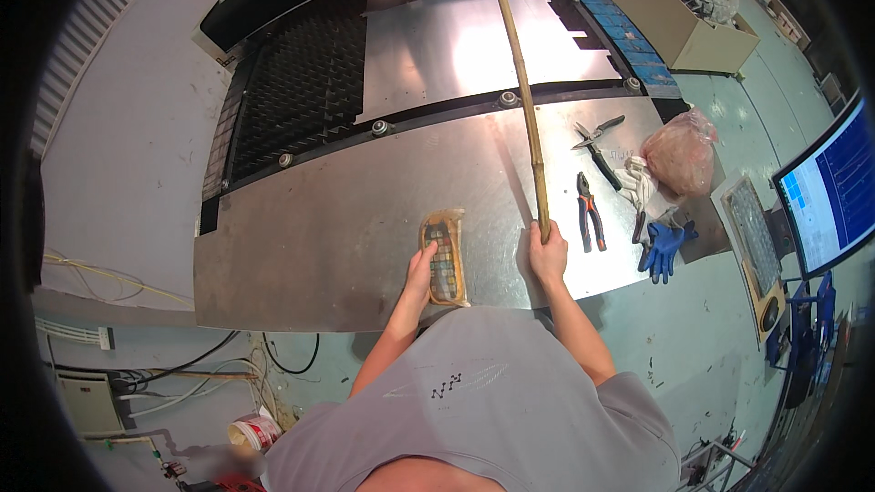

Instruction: The person operates a laser cutting machine using a handheld control panel and a long wooden stick. They repeatedly press buttons on the control panel and use the stick to interact with the machine's work area while sparks are visible from the laser head.

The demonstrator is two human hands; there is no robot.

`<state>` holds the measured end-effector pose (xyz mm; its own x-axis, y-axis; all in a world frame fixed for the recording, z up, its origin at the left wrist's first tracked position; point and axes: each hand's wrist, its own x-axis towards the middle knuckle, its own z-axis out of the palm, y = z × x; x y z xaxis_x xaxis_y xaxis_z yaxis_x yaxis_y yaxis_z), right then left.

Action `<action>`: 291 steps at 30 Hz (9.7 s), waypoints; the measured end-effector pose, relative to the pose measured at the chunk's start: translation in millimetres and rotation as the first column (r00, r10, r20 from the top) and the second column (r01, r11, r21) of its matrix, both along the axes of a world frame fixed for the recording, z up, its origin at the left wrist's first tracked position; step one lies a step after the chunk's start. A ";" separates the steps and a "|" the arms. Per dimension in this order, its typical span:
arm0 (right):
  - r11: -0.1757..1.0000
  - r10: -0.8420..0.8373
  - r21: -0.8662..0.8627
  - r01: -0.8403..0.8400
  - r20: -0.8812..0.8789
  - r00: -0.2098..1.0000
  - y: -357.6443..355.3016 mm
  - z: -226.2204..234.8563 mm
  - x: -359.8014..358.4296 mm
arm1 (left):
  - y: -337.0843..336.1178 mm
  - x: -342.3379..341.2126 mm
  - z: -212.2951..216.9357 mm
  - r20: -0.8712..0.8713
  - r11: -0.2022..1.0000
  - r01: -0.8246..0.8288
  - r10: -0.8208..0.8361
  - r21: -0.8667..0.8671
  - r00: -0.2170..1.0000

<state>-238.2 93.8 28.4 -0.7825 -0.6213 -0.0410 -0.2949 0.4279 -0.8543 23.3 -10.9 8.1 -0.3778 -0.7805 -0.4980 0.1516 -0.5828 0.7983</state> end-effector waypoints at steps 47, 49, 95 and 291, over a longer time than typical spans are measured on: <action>1.000 0.011 0.002 -0.011 -0.004 1.000 0.5 -0.6 -0.7 | 1.3 -0.2 4.0 -0.015 1.000 -0.008 0.008 -0.004 1.000; 1.000 0.010 -0.005 -0.010 -0.005 1.000 0.4 -1.0 -0.7 | 1.5 -0.5 4.1 -0.013 1.000 -0.006 0.006 -0.003 1.000; 0.999 0.035 -0.019 -0.035 0.024 0.999 -0.9 1.0 1.4 | 3.0 -0.9 6.7 -0.015 1.000 -0.015 0.015 0.015 1.000; 0.922 0.386 0.076 -0.381 -0.077 0.919 3.7 9.7 -5.1 | 12.9 -10.1 8.5 0.154 0.962 -0.225 0.248 -0.152 0.956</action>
